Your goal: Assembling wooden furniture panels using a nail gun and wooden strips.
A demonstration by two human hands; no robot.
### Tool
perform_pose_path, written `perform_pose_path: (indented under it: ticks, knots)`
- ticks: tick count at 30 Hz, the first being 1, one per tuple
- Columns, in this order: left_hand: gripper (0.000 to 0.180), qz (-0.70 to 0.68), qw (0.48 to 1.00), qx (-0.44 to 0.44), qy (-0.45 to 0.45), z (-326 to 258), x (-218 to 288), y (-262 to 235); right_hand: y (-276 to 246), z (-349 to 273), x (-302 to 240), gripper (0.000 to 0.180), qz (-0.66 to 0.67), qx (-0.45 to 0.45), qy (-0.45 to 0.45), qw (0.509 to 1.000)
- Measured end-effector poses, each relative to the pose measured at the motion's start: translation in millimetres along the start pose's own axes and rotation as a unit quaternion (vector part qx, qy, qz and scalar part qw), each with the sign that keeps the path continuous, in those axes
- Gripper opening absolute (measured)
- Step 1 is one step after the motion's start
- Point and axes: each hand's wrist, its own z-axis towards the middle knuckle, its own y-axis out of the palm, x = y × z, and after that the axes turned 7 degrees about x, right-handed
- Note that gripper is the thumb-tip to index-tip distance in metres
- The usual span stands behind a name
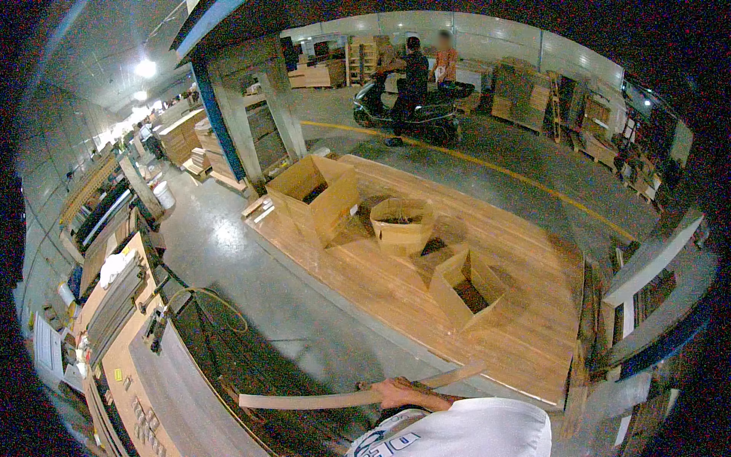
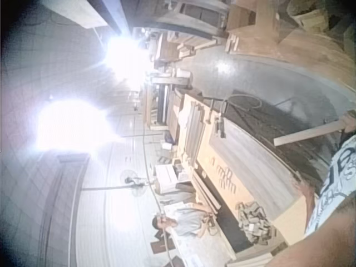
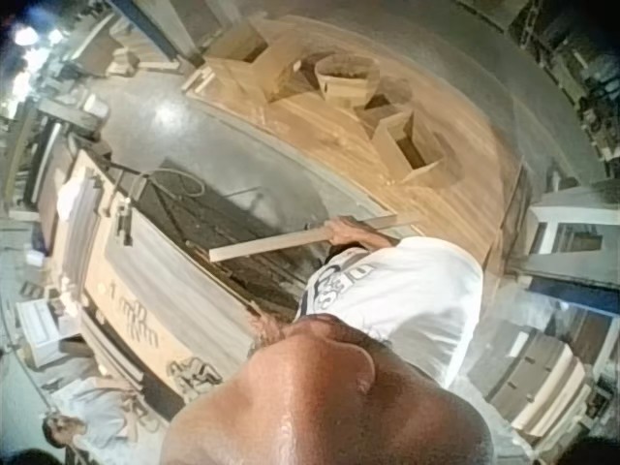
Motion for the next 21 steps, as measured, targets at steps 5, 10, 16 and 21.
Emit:
perform_pose_path:
  ticks: [5, 10, 16, 21]
  knots:
    - [0.058, -0.102, 0.988, -0.018, -0.115, 6, -9, 13, 0, 0, 3, 0.045, 0.006, 0.001, 0.002, 1.000]
    - [0.061, -0.195, 0.952, -0.036, -0.234, 8, -22, 19, 14, 6, 12, 0.047, 0.002, 0.002, 0.000, 1.000]
    - [0.066, -0.301, 0.875, -0.053, -0.375, 6, -28, 9, 20, 12, 13, 0.051, -0.003, -0.008, -0.014, 1.000]
    - [0.052, -0.177, 0.955, -0.087, -0.222, 13, -21, -16, 10, 6, 7, 0.054, -0.005, -0.015, -0.013, 1.000]
